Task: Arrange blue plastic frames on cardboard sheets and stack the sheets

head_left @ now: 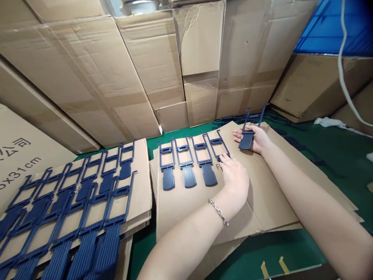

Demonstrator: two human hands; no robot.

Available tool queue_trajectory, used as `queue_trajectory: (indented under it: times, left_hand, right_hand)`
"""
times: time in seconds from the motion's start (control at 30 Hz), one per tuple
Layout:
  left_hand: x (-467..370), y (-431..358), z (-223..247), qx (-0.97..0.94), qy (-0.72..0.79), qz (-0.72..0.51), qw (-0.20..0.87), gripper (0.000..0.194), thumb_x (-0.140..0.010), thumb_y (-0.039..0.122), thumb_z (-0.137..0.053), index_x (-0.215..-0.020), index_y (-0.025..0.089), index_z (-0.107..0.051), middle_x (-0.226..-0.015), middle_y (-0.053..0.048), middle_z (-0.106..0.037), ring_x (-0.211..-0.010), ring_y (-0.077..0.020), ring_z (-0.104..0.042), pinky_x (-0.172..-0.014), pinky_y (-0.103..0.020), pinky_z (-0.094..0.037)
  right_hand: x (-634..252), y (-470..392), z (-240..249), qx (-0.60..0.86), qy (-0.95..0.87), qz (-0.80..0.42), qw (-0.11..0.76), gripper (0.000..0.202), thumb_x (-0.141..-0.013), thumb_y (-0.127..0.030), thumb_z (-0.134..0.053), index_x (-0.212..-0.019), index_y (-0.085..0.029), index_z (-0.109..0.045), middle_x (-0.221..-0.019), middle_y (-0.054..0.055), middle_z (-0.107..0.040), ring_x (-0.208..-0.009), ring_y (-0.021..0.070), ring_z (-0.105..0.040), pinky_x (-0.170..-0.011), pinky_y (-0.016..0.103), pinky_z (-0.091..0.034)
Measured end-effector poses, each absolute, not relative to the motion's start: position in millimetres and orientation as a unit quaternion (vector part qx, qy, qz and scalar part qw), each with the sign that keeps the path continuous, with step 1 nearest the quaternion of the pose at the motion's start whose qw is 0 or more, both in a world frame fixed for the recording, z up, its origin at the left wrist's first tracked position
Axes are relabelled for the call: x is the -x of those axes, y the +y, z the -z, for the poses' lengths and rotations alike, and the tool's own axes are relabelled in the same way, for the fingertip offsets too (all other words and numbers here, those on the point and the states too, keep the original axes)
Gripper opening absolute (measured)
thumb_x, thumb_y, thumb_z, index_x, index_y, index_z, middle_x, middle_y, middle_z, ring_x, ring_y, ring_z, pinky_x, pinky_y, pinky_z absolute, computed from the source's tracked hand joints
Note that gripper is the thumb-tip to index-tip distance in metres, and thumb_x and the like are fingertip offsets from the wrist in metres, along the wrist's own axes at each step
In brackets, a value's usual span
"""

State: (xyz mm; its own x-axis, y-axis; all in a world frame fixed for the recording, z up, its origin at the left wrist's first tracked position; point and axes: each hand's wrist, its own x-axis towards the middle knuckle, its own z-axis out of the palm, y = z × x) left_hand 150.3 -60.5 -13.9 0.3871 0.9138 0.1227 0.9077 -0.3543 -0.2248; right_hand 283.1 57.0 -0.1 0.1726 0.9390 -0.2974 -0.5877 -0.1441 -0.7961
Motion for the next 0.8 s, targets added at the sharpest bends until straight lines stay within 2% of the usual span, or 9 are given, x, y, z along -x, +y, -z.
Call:
queue_trajectory:
  times: [0.1,0.2,0.3,0.37,0.43,0.53,0.63,0.73,0.8]
  left_hand:
    - [-153,-63,18,0.819,-0.548,0.001,0.169,0.045,-0.083,0.009,-0.034,-0.124,-0.008,-0.040,-0.131,-0.029,-0.032,-0.125,-0.0365,-0.026,-0.099,-0.046,-0.029]
    - [-154,-58,25,0.853,-0.480,0.093,0.182,0.045,-0.085,0.019,-0.036,-0.124,-0.001,-0.044,-0.138,-0.020,-0.026,-0.130,-0.0319,-0.016,-0.103,-0.044,-0.024]
    - [-153,-47,33,0.902,-0.352,0.192,0.161,0.041,-0.086,0.019,-0.033,-0.118,0.000,-0.050,-0.133,-0.018,-0.037,-0.125,-0.0291,-0.029,-0.099,-0.041,-0.031]
    - [-151,-41,35,0.933,-0.253,0.216,0.137,0.035,-0.086,0.016,-0.032,-0.107,0.001,-0.056,-0.120,-0.018,-0.050,-0.113,-0.0265,-0.043,-0.088,-0.036,-0.040]
    - [-151,-39,36,0.954,-0.168,0.218,0.121,0.029,-0.085,0.014,-0.033,-0.092,0.007,-0.060,-0.102,-0.012,-0.058,-0.094,-0.0198,-0.054,-0.072,-0.029,-0.043]
    - [-152,-41,33,0.964,-0.093,0.221,0.116,0.023,-0.083,0.014,-0.036,-0.074,0.014,-0.057,-0.079,-0.005,-0.058,-0.071,-0.0150,-0.054,-0.058,-0.027,-0.040]
    - [-153,-41,31,0.962,-0.056,0.240,0.121,0.022,-0.081,0.016,-0.037,-0.069,0.014,-0.055,-0.070,-0.004,-0.055,-0.065,-0.0157,-0.053,-0.054,-0.028,-0.037]
    - [-152,-39,30,0.955,-0.031,0.262,0.132,0.023,-0.081,0.019,-0.038,-0.066,0.014,-0.054,-0.066,-0.005,-0.053,-0.062,-0.0159,-0.052,-0.052,-0.028,-0.034]
    - [-151,-37,29,0.951,-0.022,0.275,0.138,0.024,-0.081,0.020,-0.038,-0.064,0.014,-0.053,-0.065,-0.005,-0.052,-0.061,-0.0162,-0.052,-0.051,-0.028,-0.033]
  right_hand:
    - [-283,56,-1,0.446,-0.202,-0.615,0.619,0.013,-0.082,-0.022,-0.038,-0.079,-0.013,-0.047,-0.084,0.013,-0.061,-0.076,0.0182,-0.062,-0.061,0.032,-0.053]
    - [-283,55,-1,0.442,-0.210,-0.614,0.619,0.012,-0.083,-0.019,-0.038,-0.083,-0.013,-0.048,-0.076,0.009,-0.060,-0.070,0.0164,-0.062,-0.060,0.031,-0.053]
    - [-283,54,0,0.435,-0.224,-0.610,0.623,0.014,-0.084,-0.016,-0.037,-0.088,-0.015,-0.050,-0.066,0.004,-0.057,-0.063,0.0141,-0.060,-0.059,0.030,-0.052]
    - [-283,54,0,0.429,-0.239,-0.604,0.628,0.016,-0.085,-0.017,-0.037,-0.093,-0.017,-0.051,-0.065,0.003,-0.056,-0.062,0.0137,-0.059,-0.058,0.029,-0.052]
    - [-281,53,0,0.427,-0.253,-0.596,0.631,0.017,-0.085,-0.019,-0.039,-0.097,-0.019,-0.052,-0.067,0.002,-0.056,-0.063,0.0136,-0.059,-0.058,0.029,-0.052]
    - [-275,52,-2,0.440,-0.262,-0.575,0.637,0.015,-0.086,-0.021,-0.037,-0.096,-0.019,-0.049,-0.073,0.002,-0.057,-0.065,0.0122,-0.058,-0.060,0.027,-0.051]
    - [-270,50,-7,0.483,-0.258,-0.541,0.638,0.018,-0.089,-0.022,-0.025,-0.085,-0.018,-0.042,-0.072,0.002,-0.055,-0.057,0.0088,-0.054,-0.056,0.022,-0.049]
    - [-269,43,-12,0.555,-0.270,-0.508,0.601,0.032,-0.089,-0.037,-0.015,-0.081,-0.017,-0.038,-0.064,0.003,-0.049,-0.046,0.0087,-0.045,-0.047,0.023,-0.046]
    - [-271,34,-14,0.611,-0.292,-0.481,0.557,0.038,-0.087,-0.047,-0.020,-0.088,-0.016,-0.041,-0.061,0.003,-0.047,-0.043,0.0099,-0.042,-0.046,0.026,-0.045]
